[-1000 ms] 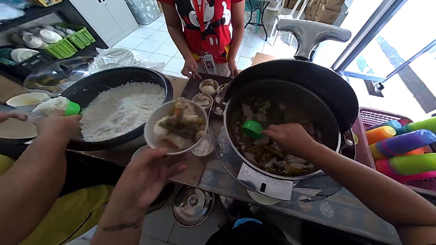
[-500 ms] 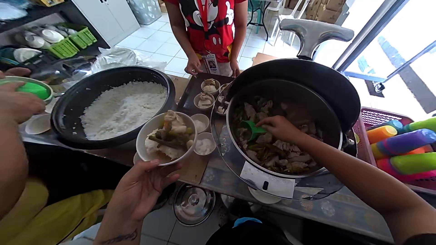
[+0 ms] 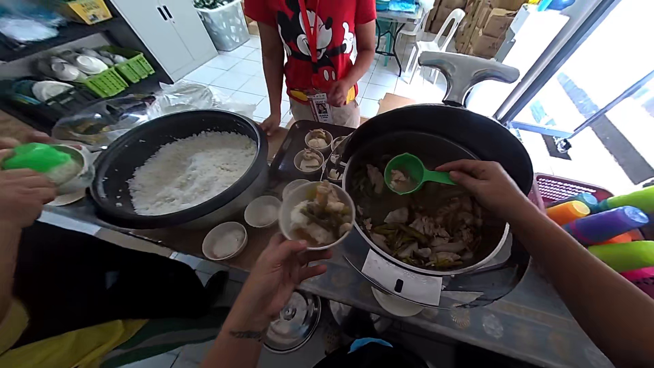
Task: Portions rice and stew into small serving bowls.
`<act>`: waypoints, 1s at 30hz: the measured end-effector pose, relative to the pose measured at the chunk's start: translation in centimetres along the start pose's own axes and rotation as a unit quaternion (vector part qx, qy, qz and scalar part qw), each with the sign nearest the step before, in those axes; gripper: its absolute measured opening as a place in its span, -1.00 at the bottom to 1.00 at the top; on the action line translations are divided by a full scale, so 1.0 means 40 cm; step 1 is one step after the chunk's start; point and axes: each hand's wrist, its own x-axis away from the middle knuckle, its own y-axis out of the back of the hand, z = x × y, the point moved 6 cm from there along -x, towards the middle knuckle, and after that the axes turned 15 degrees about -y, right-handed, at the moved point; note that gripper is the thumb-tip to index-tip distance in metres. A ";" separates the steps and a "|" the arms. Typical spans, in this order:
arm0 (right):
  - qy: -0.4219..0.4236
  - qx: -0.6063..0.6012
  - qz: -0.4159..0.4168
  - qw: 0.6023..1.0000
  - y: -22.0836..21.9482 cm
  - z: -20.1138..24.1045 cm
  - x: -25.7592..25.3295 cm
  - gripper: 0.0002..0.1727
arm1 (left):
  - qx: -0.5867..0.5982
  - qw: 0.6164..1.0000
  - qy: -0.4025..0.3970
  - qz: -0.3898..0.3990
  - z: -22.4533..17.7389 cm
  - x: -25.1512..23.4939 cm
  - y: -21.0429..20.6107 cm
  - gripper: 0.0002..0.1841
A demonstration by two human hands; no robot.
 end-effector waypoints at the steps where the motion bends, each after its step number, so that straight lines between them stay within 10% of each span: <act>1: 0.021 0.003 -0.017 1.000 0.019 0.026 0.018 -0.73 | 0.003 1.000 0.012 0.009 0.009 -0.002 -0.025 -0.71; 9: 0.169 0.092 -0.115 0.975 0.047 0.175 0.152 -0.72 | 0.039 0.993 0.083 0.076 0.062 -0.014 -0.184 -0.70; 19: 0.393 0.291 -0.234 0.840 -0.003 0.228 0.256 -0.63 | 0.037 0.987 0.102 0.117 0.066 0.003 -0.219 -0.66; 30: 0.139 0.039 -0.260 0.955 0.099 0.041 0.263 -0.62 | 0.049 0.993 0.026 0.104 -0.045 -0.017 -0.139 -0.79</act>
